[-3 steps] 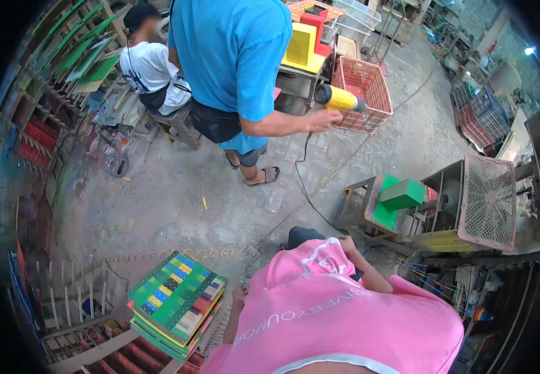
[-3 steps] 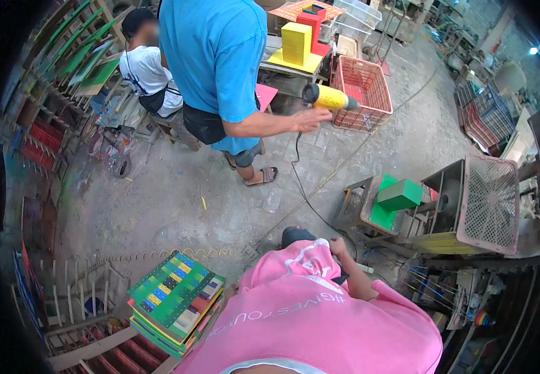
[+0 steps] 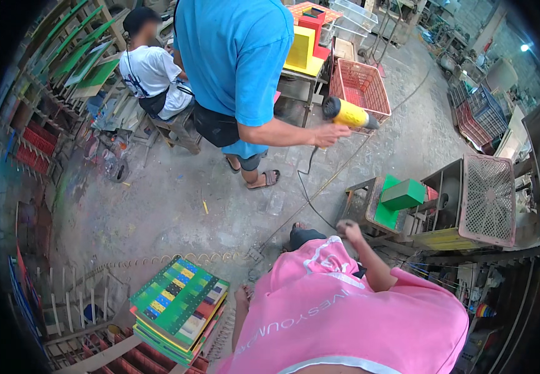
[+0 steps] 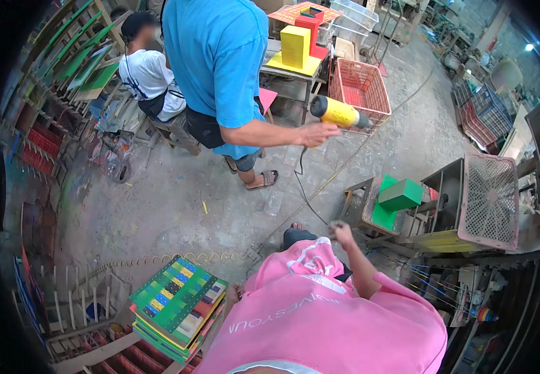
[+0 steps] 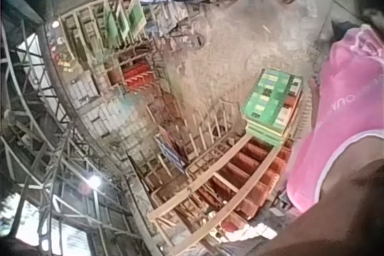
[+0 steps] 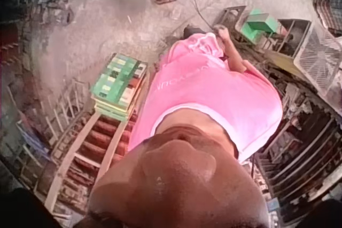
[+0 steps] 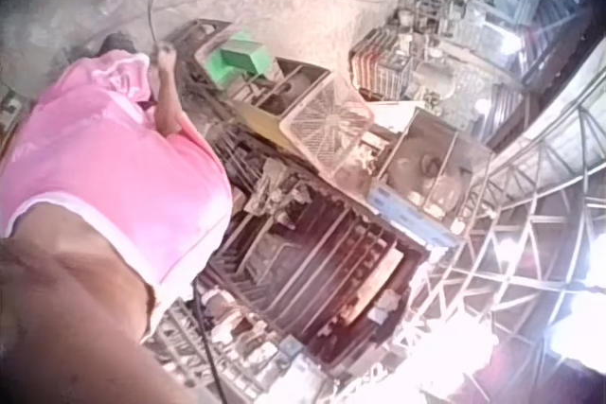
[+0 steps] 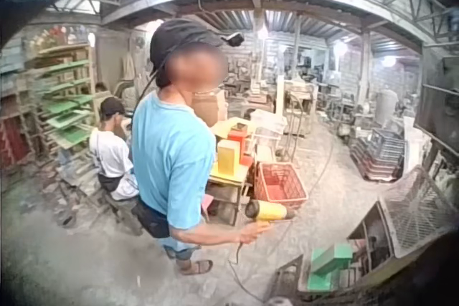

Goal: The person uses a yellow heat gun to apply heat to a green plastic block and a pink plastic sheet. They move the heat gun back and forth over the surfaces of the objects, which are placed on a wooden stool and a table in a workshop environment.

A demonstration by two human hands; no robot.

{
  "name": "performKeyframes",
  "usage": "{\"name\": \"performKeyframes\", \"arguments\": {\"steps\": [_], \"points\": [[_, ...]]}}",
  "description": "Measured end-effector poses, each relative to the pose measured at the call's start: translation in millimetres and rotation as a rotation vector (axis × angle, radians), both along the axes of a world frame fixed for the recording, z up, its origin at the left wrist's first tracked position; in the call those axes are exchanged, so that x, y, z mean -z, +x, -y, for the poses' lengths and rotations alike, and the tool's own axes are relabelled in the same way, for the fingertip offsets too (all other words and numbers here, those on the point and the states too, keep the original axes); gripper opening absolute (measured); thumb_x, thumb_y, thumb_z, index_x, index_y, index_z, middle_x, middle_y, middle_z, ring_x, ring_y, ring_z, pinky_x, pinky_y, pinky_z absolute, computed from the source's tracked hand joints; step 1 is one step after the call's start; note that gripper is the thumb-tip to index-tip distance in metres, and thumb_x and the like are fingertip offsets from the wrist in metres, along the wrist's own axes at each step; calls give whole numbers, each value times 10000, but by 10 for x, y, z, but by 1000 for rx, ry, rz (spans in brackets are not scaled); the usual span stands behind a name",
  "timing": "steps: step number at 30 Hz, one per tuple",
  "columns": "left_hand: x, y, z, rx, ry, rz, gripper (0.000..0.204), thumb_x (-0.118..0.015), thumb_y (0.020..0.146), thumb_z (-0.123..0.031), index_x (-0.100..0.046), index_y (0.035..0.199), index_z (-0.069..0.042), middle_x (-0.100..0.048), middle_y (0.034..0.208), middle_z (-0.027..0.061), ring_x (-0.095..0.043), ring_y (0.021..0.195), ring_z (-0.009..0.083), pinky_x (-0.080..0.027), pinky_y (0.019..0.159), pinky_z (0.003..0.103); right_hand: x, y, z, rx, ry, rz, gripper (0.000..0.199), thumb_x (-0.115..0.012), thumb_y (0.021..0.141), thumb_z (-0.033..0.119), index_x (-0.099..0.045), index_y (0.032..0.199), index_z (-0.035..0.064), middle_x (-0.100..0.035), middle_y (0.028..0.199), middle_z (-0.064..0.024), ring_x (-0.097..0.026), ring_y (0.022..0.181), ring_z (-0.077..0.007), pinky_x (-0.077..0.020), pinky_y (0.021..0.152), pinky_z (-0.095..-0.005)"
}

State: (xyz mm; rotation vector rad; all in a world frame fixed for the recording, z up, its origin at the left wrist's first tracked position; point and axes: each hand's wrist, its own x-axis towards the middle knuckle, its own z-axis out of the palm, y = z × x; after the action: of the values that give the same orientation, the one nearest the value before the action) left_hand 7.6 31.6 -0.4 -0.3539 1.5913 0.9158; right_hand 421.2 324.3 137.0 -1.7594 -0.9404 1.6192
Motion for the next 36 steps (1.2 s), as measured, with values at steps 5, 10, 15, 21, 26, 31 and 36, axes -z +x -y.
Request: {"name": "performKeyframes", "arguments": {"steps": [5,10,15,21,26,31,36], "points": [[0,-6,-18,65,113,-4,287,-471,918,-321,-613,990,-82,-631,858,54,-602,724,209,-489,637,332,-1011,-358,-828,164,285,-147,691,-666,834,401,-405,1369,50,-478,1305,-67,-437,1219,-219,-381,973,-432],[140,-135,-60,279,92,-33,286,-475,920,-319,-610,998,-80,-629,861,56,-605,733,212,-493,646,337,-1264,-583,-1355,186,564,-482,663,-710,804,344,-420,1337,76,-463,1310,-38,-392,1265,-179,-297,1051,-435],[186,-416,-57,290,39,-78,287,-478,922,-318,-608,1007,-77,-628,863,57,-607,743,216,-498,654,342,-1501,-464,-1316,-57,564,-758,799,-755,661,226,-376,1344,56,-501,1282,-81,-476,1218,-226,-333,1061,-432],[-62,-554,-493,249,12,-81,287,-483,925,-317,-605,1016,-73,-625,866,59,-611,755,220,-504,665,348,-1367,-228,-1343,140,650,-967,740,-811,683,283,-463,1305,85,-548,1265,-44,-504,1199,-218,-369,1050,-401],[-385,-523,-944,256,-10,-192,289,-514,927,-304,-590,1040,-49,-621,862,69,-614,786,226,-515,701,370,-1163,-306,-1561,344,648,-1008,731,-789,708,450,-501,1277,93,-561,1246,-29,-526,1162,-197,-409,1020,-376],[-747,-26,-1579,287,151,-136,292,-555,915,-313,-600,1062,-65,-648,965,80,-618,824,213,-508,734,346,-1375,-147,-1713,298,695,-1032,712,-793,705,441,-519,1257,84,-593,1193,-44,-573,1093,-198,-469,958,-358],[-1979,1070,-2779,646,550,-193,351,-585,922,-303,-577,1167,-51,-638,1079,64,-594,985,178,-478,845,323,-1617,154,-1873,343,735,-927,731,-797,667,484,-548,1216,71,-622,1130,-46,-606,1027,-197,-495,916,-344]]}}
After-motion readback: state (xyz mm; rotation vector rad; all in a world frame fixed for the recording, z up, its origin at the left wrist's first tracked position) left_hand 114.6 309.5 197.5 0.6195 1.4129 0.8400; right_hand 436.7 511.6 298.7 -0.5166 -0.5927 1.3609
